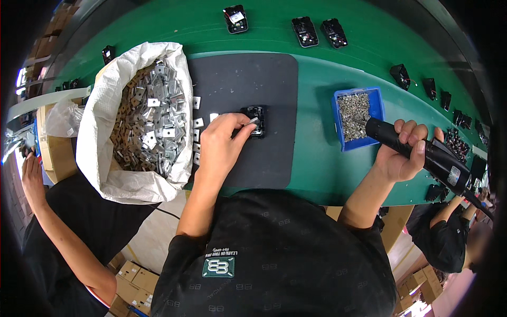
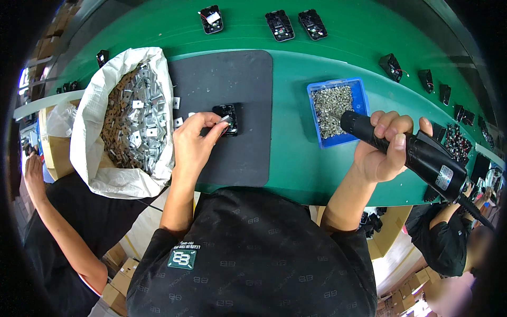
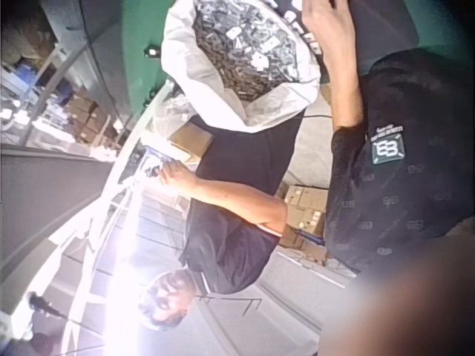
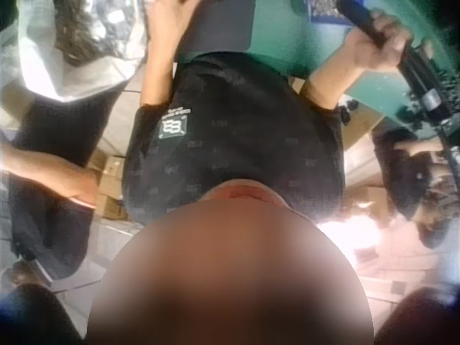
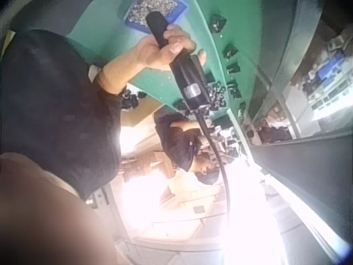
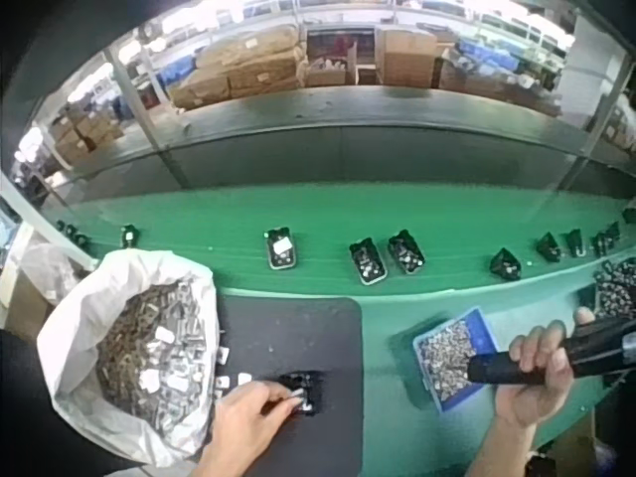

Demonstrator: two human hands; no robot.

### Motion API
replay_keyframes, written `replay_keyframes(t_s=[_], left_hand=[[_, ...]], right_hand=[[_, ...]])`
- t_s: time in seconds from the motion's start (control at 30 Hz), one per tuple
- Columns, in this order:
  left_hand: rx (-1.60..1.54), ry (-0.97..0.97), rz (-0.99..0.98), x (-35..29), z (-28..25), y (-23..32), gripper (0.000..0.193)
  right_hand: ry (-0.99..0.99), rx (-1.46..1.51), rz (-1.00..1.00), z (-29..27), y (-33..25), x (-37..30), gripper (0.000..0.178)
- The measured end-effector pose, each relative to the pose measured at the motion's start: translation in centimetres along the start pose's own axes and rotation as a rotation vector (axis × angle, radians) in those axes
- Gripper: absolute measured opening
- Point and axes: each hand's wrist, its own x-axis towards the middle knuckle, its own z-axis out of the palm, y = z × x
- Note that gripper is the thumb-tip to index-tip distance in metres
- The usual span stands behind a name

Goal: Assemble small electronic components using an electric screwdriver.

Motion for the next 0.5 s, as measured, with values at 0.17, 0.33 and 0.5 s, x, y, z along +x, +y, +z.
replay_keyframes(t_s=[0.17, 0.33, 0.5], left_hand=[[0.103, 0.066, 0.156, 0.3, 0.8, -1.2, 0.016], [0.127, 0.157, 0.23, 1.8, 0.7, -0.8, 0.022], [-0.194, -0.232, -0.083, 3.7, -0.3, -1.2, 0.026]], right_hand=[[-0.021, -0.005, 0.015, 0.0, -0.1, -0.1, 0.047], [-0.02, 0.009, 0.027, 0.2, 0.0, -0.3, 0.048], [-0.025, 0.007, 0.02, 0.4, 0.0, -0.3, 0.048]])
